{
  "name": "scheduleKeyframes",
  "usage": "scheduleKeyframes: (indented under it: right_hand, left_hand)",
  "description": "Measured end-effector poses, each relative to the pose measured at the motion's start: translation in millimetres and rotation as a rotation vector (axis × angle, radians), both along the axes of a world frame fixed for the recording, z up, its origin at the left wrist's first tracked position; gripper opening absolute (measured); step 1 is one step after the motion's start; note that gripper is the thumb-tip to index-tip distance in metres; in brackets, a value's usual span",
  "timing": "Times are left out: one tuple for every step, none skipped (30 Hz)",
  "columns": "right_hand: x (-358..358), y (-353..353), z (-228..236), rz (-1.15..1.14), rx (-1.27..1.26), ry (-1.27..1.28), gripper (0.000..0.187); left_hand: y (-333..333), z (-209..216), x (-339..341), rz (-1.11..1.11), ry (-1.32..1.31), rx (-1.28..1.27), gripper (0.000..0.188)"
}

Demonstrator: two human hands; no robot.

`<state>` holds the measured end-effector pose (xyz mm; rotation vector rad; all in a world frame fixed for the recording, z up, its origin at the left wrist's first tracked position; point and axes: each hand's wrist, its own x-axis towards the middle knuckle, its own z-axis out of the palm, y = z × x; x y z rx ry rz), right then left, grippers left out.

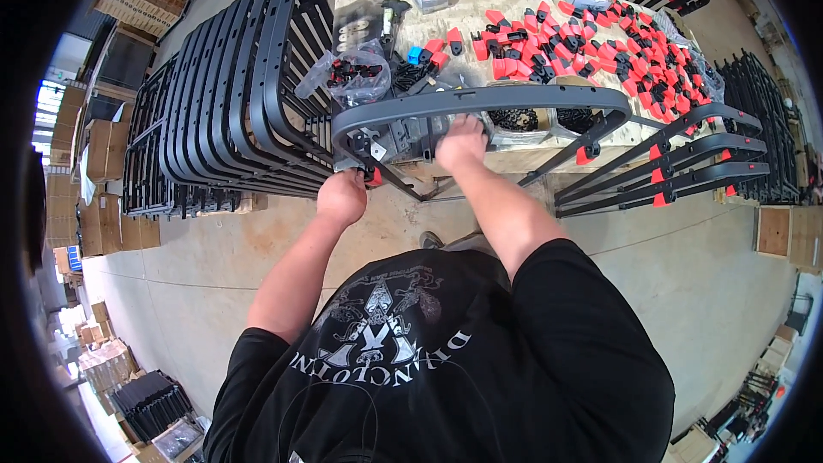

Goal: The user is assembling metal frames by attaching plastic caps and screws.

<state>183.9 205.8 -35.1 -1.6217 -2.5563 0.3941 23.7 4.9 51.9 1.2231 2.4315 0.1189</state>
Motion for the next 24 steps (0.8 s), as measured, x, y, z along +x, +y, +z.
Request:
scheduleKeyframes:
  right_hand:
    - [5,11,-7,-0.004,0.001,0.002,0.047]
    - [8,21,-15,-0.026,-0.057,-0.028,0.043]
    - [10,28,-24,-0.048,-0.116,-0.056,0.04]
    - [7,25,-25,-0.029,-0.134,-0.098,0.036]
    - [3,23,-25,-0.022,-0.137,-0.093,0.036]
    - [-1,22,-25,-0.041,-0.133,-0.088,0.033]
    - [-1,23,-27,-0.068,-0.129,-0.085,0.031]
    - [-1,24,-30,-0.071,-0.131,-0.08,0.031]
    - [-1,28,-32,-0.13,-0.195,-0.091,0.031]
    - [-1,29,-31,-0.184,-0.26,-0.104,0.032]
    - [1,28,-31,-0.183,-0.261,-0.101,0.032]
    - [4,27,-31,-0.178,-0.298,-0.074,0.033]
    - [8,24,-31,-0.174,-0.334,-0.049,0.034]
    - [12,22,-32,-0.178,-0.334,-0.049,0.034]
    - [17,19,-33,-0.181,-0.322,0.022,0.031]
    - [23,17,-33,-0.187,-0.308,0.093,0.028]
    - [33,15,-36,-0.19,-0.304,0.091,0.028]
    - [48,12,-38,-0.237,-0.699,0.429,0.022]
    - [57,5,-37,-0.268,-1.089,0.772,0.016]
    - [64,-4,-25,-0.268,-1.274,0.788,0.013]
    - [73,-15,-4,-0.267,-1.459,0.8,0.009]
    - [81,-25,15,-0.185,-1.503,0.799,0.01]
    - [85,-38,29,-0.102,-1.549,0.795,0.011]
    - [87,-47,39,-0.093,-1.543,0.793,0.011]
  left_hand:
    - [2,0,1,-0.004,0.001,0.025,0.038]
    - [5,-3,1,-0.013,0.006,0.029,0.038]
    - [6,-7,1,-0.025,0.016,0.042,0.038]
    - [4,-6,1,-0.022,0.025,0.046,0.038]
    - [3,-6,1,-0.016,0.031,0.042,0.038]
    - [3,-6,3,0.002,0.026,0.044,0.037]
    - [3,-4,5,0.012,0.019,0.048,0.037]
    - [2,-6,4,0.009,0.024,0.047,0.037]
    - [2,-9,4,0.007,0.027,0.076,0.037]
    - [0,-11,5,0.011,0.029,0.103,0.036]
    - [-1,-12,4,0.01,0.031,0.103,0.036]
    - [-3,-14,3,0.026,0.025,0.102,0.037]
    - [-4,-13,4,0.039,0.016,0.102,0.037]
    - [-5,-12,6,0.036,0.015,0.102,0.037]
    - [-7,-12,7,0.074,-0.011,0.131,0.037]
    - [-7,-9,10,0.109,-0.039,0.161,0.036]
    - [-9,-6,12,0.106,-0.041,0.164,0.036]
    - [-11,-2,16,0.121,-0.046,0.219,0.035]
    - [-17,1,20,0.141,-0.05,0.276,0.035]
    - [-25,-1,24,0.146,-0.048,0.281,0.035]
    - [-35,-4,29,0.06,-0.03,0.288,0.034]
    - [-37,-7,33,-0.03,-0.011,0.299,0.033]
    - [-35,-9,39,-0.027,-0.008,0.305,0.033]
    - [-31,-12,49,0.095,-0.364,0.459,0.037]
